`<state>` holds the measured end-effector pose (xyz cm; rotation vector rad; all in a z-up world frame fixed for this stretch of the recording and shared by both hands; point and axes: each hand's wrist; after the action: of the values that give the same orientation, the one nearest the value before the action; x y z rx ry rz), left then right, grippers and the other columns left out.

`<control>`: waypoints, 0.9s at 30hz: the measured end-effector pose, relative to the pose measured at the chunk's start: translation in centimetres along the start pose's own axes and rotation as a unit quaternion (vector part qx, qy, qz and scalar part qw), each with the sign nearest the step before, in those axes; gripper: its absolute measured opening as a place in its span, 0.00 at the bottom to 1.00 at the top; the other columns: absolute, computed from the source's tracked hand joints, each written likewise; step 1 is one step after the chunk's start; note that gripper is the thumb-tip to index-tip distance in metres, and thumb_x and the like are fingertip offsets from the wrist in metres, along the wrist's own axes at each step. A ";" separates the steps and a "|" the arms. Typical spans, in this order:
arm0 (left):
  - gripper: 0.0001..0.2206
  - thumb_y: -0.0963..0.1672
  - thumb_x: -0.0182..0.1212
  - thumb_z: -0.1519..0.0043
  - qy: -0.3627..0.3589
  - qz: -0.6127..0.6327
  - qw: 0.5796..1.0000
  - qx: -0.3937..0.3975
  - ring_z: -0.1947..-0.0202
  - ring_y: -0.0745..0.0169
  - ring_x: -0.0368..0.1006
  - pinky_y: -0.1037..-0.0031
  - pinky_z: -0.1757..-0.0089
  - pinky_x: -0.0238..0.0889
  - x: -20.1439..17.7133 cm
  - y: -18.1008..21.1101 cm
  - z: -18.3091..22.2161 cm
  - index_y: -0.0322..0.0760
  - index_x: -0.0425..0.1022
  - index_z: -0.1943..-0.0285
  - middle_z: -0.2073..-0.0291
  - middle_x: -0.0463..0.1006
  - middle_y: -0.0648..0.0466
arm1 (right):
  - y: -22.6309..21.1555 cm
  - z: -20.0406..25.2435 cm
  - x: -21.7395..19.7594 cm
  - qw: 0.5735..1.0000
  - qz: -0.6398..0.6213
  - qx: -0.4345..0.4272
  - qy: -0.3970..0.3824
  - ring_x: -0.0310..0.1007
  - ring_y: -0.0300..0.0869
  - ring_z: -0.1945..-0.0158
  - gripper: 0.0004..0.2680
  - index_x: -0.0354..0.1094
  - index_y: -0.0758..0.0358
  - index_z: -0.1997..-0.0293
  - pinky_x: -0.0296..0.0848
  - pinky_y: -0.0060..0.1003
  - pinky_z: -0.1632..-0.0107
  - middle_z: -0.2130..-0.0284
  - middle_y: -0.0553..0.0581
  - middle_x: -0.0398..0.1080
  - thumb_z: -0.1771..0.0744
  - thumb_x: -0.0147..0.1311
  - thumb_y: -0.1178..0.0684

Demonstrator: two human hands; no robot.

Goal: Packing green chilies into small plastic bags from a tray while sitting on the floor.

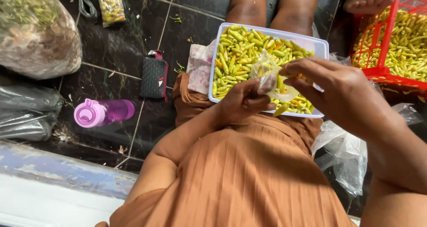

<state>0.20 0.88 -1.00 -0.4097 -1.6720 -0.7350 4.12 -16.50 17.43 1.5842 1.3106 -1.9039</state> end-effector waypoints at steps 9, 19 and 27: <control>0.09 0.44 0.40 0.34 -0.012 0.006 1.000 -0.005 0.83 0.72 0.41 0.76 0.56 0.57 -0.1 0.5 0.0 0.42 0.62 0.68 0.87 0.47 0.63 | 0.7 -0.5 0.0 0.996 0.013 0.080 -0.034 0.79 0.40 0.67 0.10 0.73 0.59 0.45 0.75 0.37 0.61 0.57 0.56 0.78 0.32 0.59 0.52; 0.07 0.43 0.46 0.38 0.003 0.061 0.998 -0.023 0.85 0.72 0.40 0.75 0.57 0.57 -1.0 0.3 0.1 0.42 0.65 0.70 0.89 0.47 0.63 | -0.6 2.3 -0.3 0.993 -0.077 0.035 0.079 0.77 0.64 0.42 0.04 0.71 0.89 0.47 0.78 0.49 0.43 0.48 0.84 0.74 0.26 0.56 0.72; 0.11 0.48 0.47 0.36 0.013 0.032 0.999 -0.026 0.85 0.72 0.37 0.76 0.61 0.53 -0.6 0.1 -0.4 0.42 0.64 0.69 0.90 0.47 0.62 | 5.3 10.9 10.5 0.969 -0.015 0.095 -0.227 0.72 0.42 0.40 0.24 0.62 0.55 0.32 0.68 0.40 0.41 0.37 0.53 0.69 0.38 0.54 0.61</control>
<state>0.69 0.73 -1.49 -0.4869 -1.6115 -0.7337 -1.78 -25.00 5.23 1.1069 0.9860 -2.2901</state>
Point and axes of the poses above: each hand's wrist, its own z-axis away from the middle knuckle, its own x-axis out of the palm, y = z × x
